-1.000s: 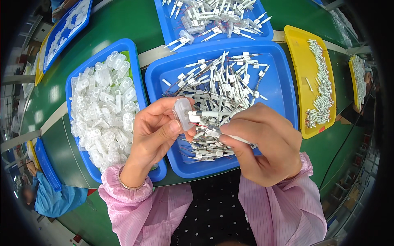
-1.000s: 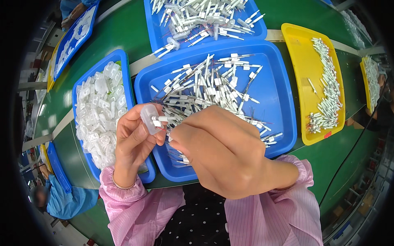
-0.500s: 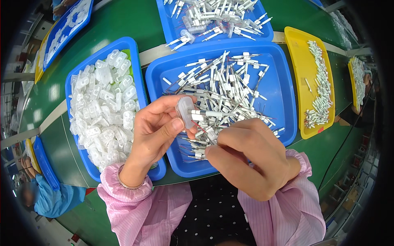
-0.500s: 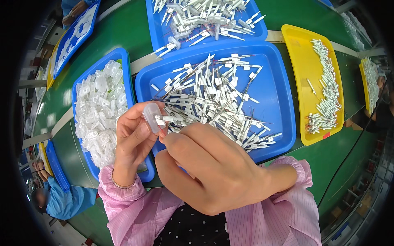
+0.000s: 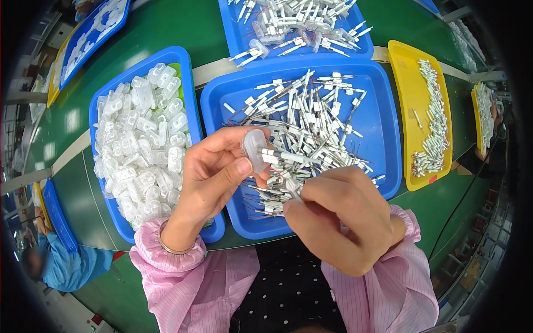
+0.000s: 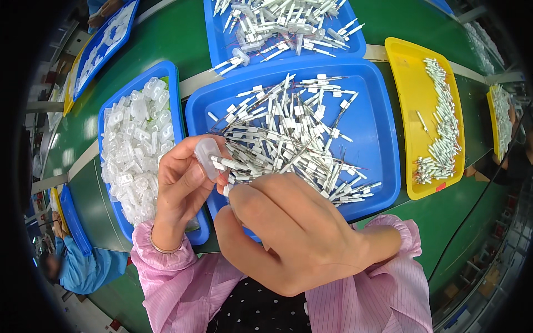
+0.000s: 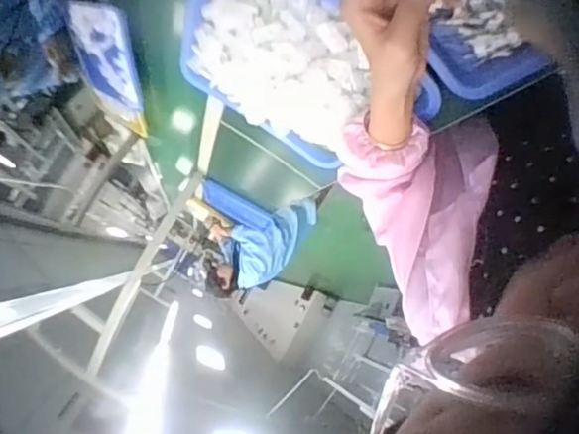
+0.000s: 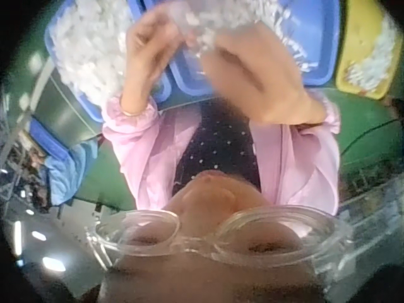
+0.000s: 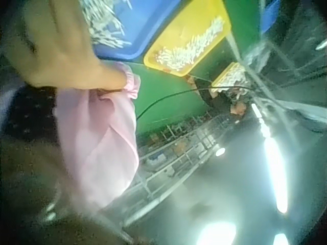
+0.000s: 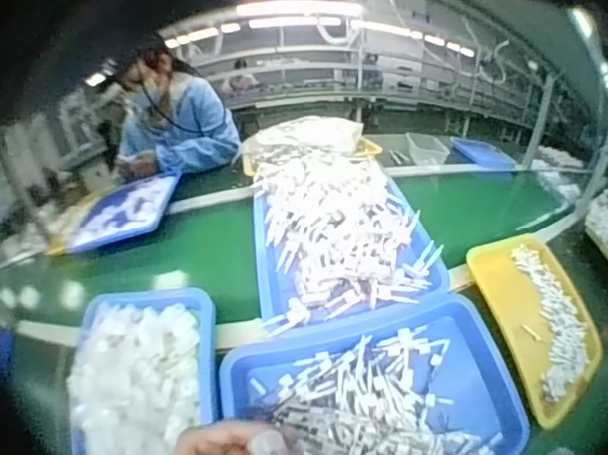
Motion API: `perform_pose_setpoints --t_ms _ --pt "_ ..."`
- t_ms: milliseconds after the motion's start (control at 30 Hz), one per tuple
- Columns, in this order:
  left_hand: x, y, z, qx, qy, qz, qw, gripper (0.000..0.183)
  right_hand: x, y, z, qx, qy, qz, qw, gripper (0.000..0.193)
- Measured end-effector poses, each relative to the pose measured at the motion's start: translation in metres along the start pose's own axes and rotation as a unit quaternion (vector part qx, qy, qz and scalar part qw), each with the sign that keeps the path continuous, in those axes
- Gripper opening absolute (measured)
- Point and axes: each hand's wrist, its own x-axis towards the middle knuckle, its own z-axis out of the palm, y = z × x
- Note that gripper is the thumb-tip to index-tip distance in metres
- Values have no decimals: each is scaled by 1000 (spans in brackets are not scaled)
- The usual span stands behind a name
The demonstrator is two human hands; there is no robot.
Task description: The person repeatedly picks up small white plastic housings and thin white cylindrical components with wires from blue trays. They insert the cylindrical components into the housings by hand and place the assembled units into a yellow tray. The process is repetitive and involves handling small parts with precision.
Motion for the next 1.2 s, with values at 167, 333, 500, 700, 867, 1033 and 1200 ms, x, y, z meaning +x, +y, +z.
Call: perform_pose_setpoints --t_ms 167,333,500,700,867,1033,1200 --pt "-1 0 0 -14 2 -4 1000 34 0 -1 -2 9 9 2 1000 30" --pt "0 1 0 -18 -6 -7 1000 35 -1 -2 -2 14 14 16 1000 30" --pt "0 1 0 -19 3 -12 1000 35 -4 0 1 22 26 2 999 31" --pt "0 1 0 -16 -5 -11 1000 34 -3 2 0 20 26 7 999 29" --pt "0 1 1 -17 5 -13 1000 34 -4 0 -3 24 1 28 999 17" --pt "0 1 0 -24 -3 -14 1000 34 -6 4 -1 29 15 -8 999 16" --pt "-1 1 2 -18 3 -13 1000 34 -5 3 0 37 13 11 999 18"
